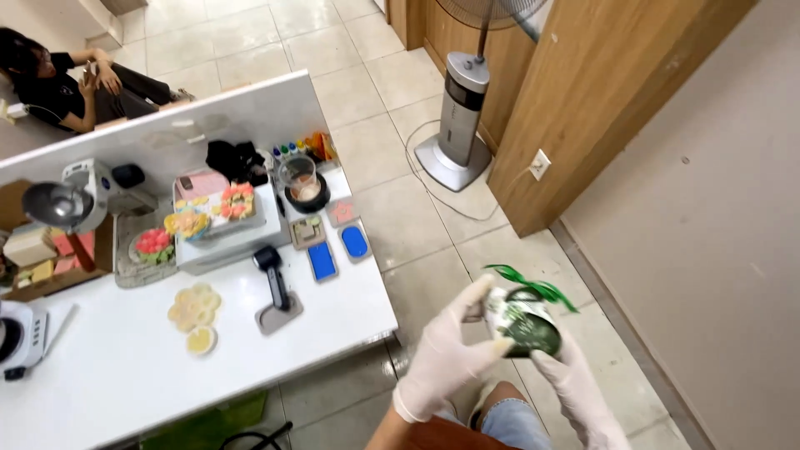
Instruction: The person organizes or displays small gift-packaged items on a shelf in a studio or workshop.
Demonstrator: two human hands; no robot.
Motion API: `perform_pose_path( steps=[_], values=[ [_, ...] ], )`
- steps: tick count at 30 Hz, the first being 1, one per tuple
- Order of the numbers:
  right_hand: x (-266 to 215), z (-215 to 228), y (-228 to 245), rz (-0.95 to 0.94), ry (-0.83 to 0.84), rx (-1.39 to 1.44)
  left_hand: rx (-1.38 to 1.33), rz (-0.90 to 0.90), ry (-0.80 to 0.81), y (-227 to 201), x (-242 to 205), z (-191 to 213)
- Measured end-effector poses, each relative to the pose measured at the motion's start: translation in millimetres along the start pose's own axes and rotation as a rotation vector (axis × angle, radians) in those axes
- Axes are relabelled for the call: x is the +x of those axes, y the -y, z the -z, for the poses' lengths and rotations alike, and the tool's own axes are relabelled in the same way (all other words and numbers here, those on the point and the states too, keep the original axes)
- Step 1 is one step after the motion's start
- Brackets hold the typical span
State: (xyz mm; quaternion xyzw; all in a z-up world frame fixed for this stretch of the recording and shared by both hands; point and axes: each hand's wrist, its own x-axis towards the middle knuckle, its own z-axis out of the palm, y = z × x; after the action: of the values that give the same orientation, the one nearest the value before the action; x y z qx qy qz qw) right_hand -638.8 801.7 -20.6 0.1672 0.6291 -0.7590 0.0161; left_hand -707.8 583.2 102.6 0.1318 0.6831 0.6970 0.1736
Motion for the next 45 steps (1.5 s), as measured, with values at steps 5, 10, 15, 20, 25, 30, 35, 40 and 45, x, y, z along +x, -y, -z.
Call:
perform_pose_path(
  steps=[5,10,15,20,25,30,35,40,45],
  values=[
    [112,21,16,0.105,0.033,0.107,-0.307,0.006,0.028,15,96,5],
    [252,27,58,0.054,0.255,0.115,-0.234,0.25,-0.183,-16,216,35],
    [409,6,153,0.045,0.496,0.089,-0.096,0.195,-0.396,-60,333,62],
    [531,-41,215,0.061,0.65,0.049,-0.221,0.064,-0.524,-51,424,101],
    [628,-89,220,0.127,0.653,0.11,-0.305,0.006,-0.625,-37,515,152],
    [727,-161,231,0.159,0.638,0.102,-0.347,0.036,-0.602,-39,614,230],
    [847,-270,284,0.201,0.724,0.124,-0.314,-0.109,-0.593,-63,717,351],
    [969,-391,329,0.169,0.766,0.167,-0.282,-0.124,-0.679,-95,812,476],
    [1073,-460,370,0.125,0.774,0.177,-0.344,-0.032,-0.75,-131,896,546]
  ],
)
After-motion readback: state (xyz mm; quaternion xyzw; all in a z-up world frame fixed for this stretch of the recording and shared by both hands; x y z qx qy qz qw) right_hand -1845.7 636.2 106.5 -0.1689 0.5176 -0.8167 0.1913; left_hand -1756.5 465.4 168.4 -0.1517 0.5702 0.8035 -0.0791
